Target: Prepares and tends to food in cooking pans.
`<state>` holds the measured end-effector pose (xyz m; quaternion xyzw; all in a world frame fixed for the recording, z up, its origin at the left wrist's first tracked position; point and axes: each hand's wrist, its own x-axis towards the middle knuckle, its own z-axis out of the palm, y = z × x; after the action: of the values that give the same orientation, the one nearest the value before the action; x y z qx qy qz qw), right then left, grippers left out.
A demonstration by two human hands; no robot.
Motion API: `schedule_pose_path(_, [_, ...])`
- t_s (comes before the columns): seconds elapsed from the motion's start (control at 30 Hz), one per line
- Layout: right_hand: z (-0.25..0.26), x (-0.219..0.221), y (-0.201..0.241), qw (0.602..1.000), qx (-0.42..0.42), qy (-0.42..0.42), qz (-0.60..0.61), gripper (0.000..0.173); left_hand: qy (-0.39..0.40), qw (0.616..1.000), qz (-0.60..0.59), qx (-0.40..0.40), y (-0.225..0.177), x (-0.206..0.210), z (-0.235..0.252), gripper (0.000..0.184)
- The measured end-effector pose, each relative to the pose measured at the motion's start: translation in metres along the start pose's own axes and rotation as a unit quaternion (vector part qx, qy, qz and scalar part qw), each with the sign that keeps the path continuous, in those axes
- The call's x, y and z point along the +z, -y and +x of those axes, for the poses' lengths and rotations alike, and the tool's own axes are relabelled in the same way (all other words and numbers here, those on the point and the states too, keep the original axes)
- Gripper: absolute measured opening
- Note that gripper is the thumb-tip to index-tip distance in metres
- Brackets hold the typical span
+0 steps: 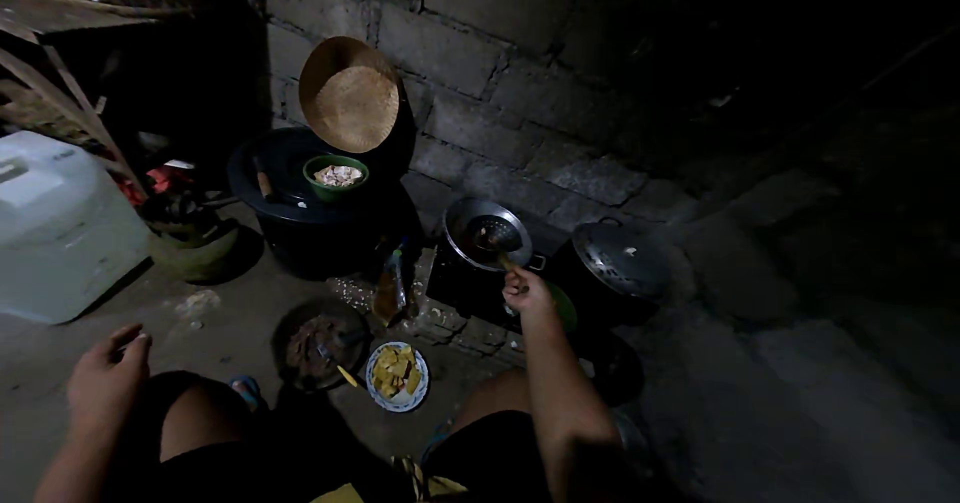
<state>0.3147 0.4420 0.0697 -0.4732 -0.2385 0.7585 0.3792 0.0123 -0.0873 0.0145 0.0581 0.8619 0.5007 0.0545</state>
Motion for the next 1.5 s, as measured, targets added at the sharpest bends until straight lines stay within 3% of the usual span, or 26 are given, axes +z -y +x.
schedule_pose_path(0.23, [-0.007, -0.003, -0.009, 1.000, -0.003, 0.001, 0.019, 0.013, -0.016, 1.000, -0.019, -0.001, 0.017, -0.009, 0.003, 0.044])
schedule_pose_path(0.4, [-0.025, -0.002, -0.006, 0.999, -0.008, 0.011, -0.036, 0.013, -0.010, 1.000, 0.000, -0.005, 0.023, -0.023, 0.003, 0.046])
schedule_pose_path(0.53, [-0.059, -0.004, -0.002, 0.994, -0.020, 0.069, -0.088, 0.017, -0.038, 0.995, -0.045, -0.081, 0.004, -0.039, -0.011, 0.046])
schedule_pose_path(0.6, [-0.079, -0.004, -0.009, 0.989, -0.014, 0.097, -0.114, 0.023, -0.065, 0.991, -0.067, -0.096, 0.014, -0.041, -0.007, 0.047])
schedule_pose_path(0.7, [-0.104, -0.007, -0.029, 0.978, 0.017, 0.136, -0.156, 0.029, -0.087, 0.986, -0.120, -0.079, 0.016, -0.034, 0.012, 0.048])
schedule_pose_path(0.8, [-0.114, -0.014, -0.064, 0.957, 0.086, 0.188, -0.202, 0.032, -0.099, 0.977, -0.180, -0.054, -0.007, -0.016, 0.028, 0.046])
schedule_pose_path(0.97, [-0.095, -0.007, -0.167, 0.899, 0.142, 0.231, -0.344, 0.042, -0.066, 0.980, -0.181, -0.053, -0.006, 0.022, 0.054, 0.045])
schedule_pose_path(1.07, [-0.074, -0.001, -0.244, 0.789, 0.084, 0.237, -0.561, 0.056, -0.008, 0.978, -0.171, -0.119, 0.002, 0.037, 0.060, 0.044])
schedule_pose_path(1.13, [-0.064, -0.004, -0.285, 0.722, 0.051, 0.235, -0.649, 0.059, 0.017, 0.980, -0.169, -0.106, 0.006, 0.041, 0.069, 0.043])
schedule_pose_path(1.17, [-0.061, -0.004, -0.300, 0.706, 0.043, 0.235, -0.666, 0.060, 0.022, 0.981, -0.168, -0.094, 0.006, 0.041, 0.073, 0.043])
schedule_pose_path(1.27, [-0.064, 0.003, -0.316, 0.719, 0.042, 0.222, -0.657, 0.061, 0.037, 0.980, -0.171, -0.098, 0.007, 0.042, 0.080, 0.042])
schedule_pose_path(1.37, [-0.057, 0.008, -0.316, 0.764, 0.062, 0.215, -0.605, 0.061, 0.044, 0.981, -0.162, -0.095, 0.006, 0.044, 0.087, 0.041])
schedule_pose_path(1.5, [-0.041, 0.009, -0.326, 0.814, 0.156, 0.206, -0.520, 0.048, 0.037, 0.980, -0.165, -0.105, -0.002, 0.050, 0.091, 0.040])
